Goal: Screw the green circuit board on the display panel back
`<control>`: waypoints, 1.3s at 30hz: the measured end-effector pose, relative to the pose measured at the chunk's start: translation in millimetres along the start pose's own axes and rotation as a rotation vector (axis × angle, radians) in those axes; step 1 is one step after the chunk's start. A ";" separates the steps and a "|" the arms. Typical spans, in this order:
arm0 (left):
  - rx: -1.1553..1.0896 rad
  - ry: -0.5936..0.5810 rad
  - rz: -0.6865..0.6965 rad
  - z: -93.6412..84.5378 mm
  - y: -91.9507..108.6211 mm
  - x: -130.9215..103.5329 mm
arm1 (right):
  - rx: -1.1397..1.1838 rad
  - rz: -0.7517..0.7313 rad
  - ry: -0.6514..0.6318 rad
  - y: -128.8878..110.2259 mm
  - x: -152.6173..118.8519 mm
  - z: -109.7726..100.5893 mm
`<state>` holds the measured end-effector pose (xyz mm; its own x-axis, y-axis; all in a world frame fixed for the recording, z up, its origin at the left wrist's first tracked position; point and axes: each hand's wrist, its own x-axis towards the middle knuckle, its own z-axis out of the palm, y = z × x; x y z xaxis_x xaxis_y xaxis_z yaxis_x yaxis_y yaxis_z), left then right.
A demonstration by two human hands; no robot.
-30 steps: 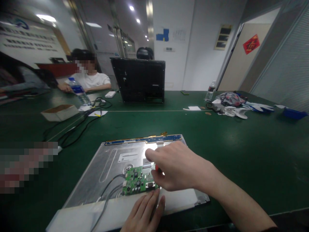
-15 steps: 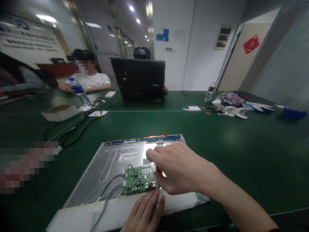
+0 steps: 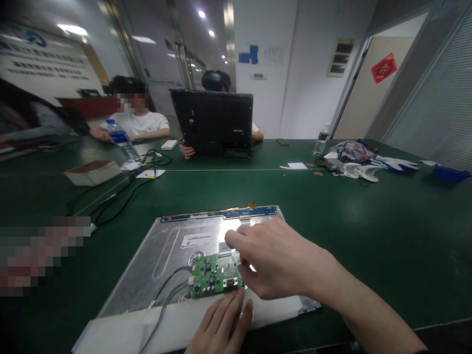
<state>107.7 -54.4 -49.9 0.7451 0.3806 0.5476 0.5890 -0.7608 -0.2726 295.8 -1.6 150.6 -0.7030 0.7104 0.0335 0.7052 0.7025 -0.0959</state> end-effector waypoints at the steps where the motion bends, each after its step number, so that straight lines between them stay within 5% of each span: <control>1: 0.002 -0.002 -0.002 0.2 0.2 0.0 | 0.008 -0.005 -0.003 -0.7 0.1 -0.1; 21: 0.023 0.018 -0.004 0.3 0.5 0.8 | -0.042 0.106 0.024 -2.3 4.8 6.0; 32: 0.011 0.019 -0.007 -0.2 -0.5 1.3 | 0.069 -0.035 -0.007 1.0 -1.3 -1.5; 39: 0.016 -0.003 0.007 1.1 0.4 -2.0 | -0.104 0.083 0.030 0.9 6.9 6.6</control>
<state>106.8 -55.0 -51.9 0.7502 0.3772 0.5431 0.5889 -0.7547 -0.2893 291.0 3.7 144.2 -0.6401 0.7659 0.0595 0.7675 0.6411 0.0042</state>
